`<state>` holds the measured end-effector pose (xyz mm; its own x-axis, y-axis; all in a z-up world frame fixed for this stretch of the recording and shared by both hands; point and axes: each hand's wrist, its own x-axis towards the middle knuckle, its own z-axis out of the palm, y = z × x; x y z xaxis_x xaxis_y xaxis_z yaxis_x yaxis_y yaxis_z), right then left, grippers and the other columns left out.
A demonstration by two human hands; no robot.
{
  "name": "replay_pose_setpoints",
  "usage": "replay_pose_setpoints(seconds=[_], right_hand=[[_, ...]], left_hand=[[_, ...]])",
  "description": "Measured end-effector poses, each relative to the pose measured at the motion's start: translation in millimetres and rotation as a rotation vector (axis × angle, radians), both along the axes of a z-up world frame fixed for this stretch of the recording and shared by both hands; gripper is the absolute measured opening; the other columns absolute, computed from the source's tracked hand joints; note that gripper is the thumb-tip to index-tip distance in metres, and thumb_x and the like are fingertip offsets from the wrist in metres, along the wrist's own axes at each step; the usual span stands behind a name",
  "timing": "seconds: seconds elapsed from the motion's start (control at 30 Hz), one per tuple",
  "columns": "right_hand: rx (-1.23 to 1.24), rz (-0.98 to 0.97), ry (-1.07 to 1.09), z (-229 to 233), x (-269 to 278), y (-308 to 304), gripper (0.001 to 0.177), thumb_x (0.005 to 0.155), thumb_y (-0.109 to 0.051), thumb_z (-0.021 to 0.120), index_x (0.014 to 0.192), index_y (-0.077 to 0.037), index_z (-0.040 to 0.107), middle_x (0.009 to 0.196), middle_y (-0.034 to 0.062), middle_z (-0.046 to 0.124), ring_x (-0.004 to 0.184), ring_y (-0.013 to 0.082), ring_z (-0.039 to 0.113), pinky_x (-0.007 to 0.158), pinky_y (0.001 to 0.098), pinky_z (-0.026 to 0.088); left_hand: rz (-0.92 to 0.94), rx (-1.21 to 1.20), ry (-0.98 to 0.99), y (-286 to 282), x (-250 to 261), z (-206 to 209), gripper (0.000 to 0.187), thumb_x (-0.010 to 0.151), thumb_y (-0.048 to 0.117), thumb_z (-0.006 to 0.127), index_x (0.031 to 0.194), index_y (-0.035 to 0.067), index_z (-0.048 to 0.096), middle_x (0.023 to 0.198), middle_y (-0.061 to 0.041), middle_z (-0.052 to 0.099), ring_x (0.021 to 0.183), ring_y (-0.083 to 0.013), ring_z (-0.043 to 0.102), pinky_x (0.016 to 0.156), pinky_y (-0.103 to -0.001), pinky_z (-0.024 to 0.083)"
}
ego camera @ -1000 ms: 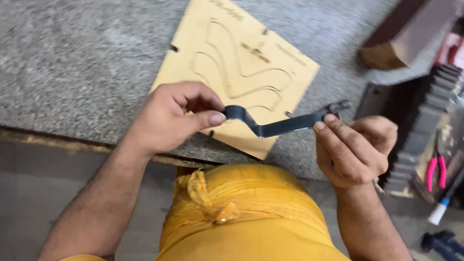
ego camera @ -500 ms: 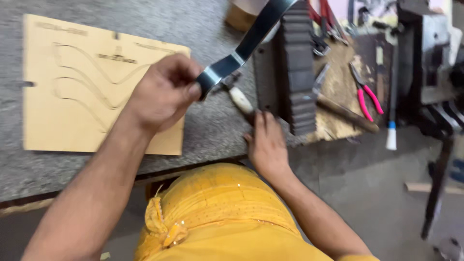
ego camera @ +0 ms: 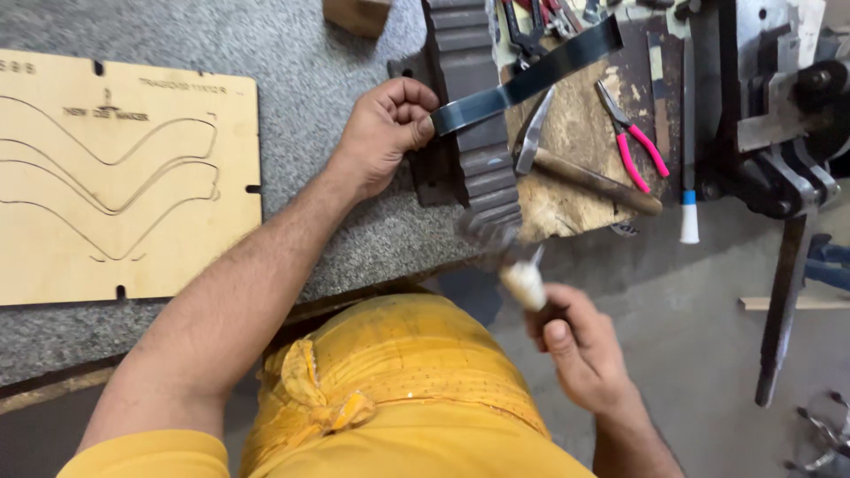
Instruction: The person bends a flat metal strip into a curved shape using a manual bending machine and a wooden template. They repeatedly clamp the metal, bend it, and check the curvature against the template, using a hammer to refine the shape.
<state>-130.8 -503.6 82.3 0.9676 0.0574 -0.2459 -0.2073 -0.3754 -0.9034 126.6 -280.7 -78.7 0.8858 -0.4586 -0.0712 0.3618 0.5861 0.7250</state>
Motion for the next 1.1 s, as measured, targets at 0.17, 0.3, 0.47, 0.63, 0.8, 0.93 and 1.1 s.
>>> replay_pose_setpoints(seconds=[0.17,0.3,0.47,0.63,0.8,0.93,1.1], right_hand=[[0.093,-0.108,-0.138,15.8,8.4,0.0,0.047,0.101,-0.006,0.061,0.144,0.002,0.044,0.099,0.0055,0.069,0.078,0.0093,0.063,0.068,0.0229,0.053],[-0.426,-0.040,-0.311,18.5,30.4,2.2,0.055,0.102,-0.004,0.061,0.154,0.000,0.044,0.089,0.0055,0.069,0.069,0.0100,0.061,0.066,0.0247,0.053],[-0.480,0.028,-0.549,11.7,59.9,11.3,0.054,0.108,0.001,0.066,0.157,-0.001,0.042,0.103,0.0117,0.074,0.072,0.0099,0.064,0.069,0.0205,0.054],[-0.725,0.083,-0.501,19.3,86.2,22.2,0.054,0.101,0.005,0.070,0.152,0.002,0.054,0.097,0.0186,0.071,0.077,0.0183,0.067,0.075,0.0289,0.054],[-0.629,0.085,-0.629,27.4,82.6,27.8,0.054,0.105,0.005,0.069,0.155,-0.001,0.048,0.103,0.0174,0.072,0.082,0.0158,0.069,0.078,0.0239,0.055],[-0.671,0.052,-0.473,20.4,79.7,26.9,0.056,0.100,0.006,0.071,0.152,0.001,0.051,0.088,0.0155,0.066,0.072,0.0165,0.060,0.072,0.0238,0.052],[-0.693,0.073,-0.567,21.1,82.8,23.8,0.056,0.104,0.005,0.071,0.156,-0.001,0.050,0.096,0.0160,0.069,0.073,0.0144,0.063,0.075,0.0221,0.052]], left_hand=[[-0.009,0.122,0.000,-14.3,2.5,-4.3,0.011,0.089,0.007,0.080,0.095,0.002,0.072,0.079,0.001,0.069,0.067,-0.0049,0.060,0.058,-0.020,0.051],[-0.114,0.141,-0.005,-11.9,4.9,-6.7,0.014,0.092,0.012,0.079,0.090,0.003,0.069,0.072,0.002,0.065,0.056,-0.0048,0.054,0.047,-0.021,0.043],[-0.128,0.079,-0.008,-11.0,6.3,-8.5,0.016,0.094,0.014,0.078,0.089,0.004,0.067,0.071,0.002,0.063,0.054,-0.0054,0.053,0.045,-0.022,0.042],[-0.071,0.197,0.031,-10.7,1.9,-5.6,0.012,0.090,0.013,0.078,0.091,0.003,0.070,0.070,0.000,0.066,0.052,-0.0051,0.055,0.042,-0.021,0.042],[-0.074,0.114,0.026,-4.8,3.1,-6.8,0.012,0.092,0.013,0.078,0.091,0.002,0.071,0.072,-0.001,0.067,0.052,-0.0056,0.054,0.042,-0.021,0.041],[-0.075,0.110,0.027,-7.0,2.5,-11.2,0.012,0.093,0.011,0.079,0.091,0.002,0.071,0.073,-0.001,0.067,0.054,-0.0051,0.053,0.044,-0.021,0.040],[-0.069,0.155,0.007,-0.6,6.2,-11.3,0.013,0.092,0.012,0.079,0.090,0.002,0.071,0.072,-0.001,0.067,0.053,-0.0049,0.054,0.043,-0.021,0.041]])
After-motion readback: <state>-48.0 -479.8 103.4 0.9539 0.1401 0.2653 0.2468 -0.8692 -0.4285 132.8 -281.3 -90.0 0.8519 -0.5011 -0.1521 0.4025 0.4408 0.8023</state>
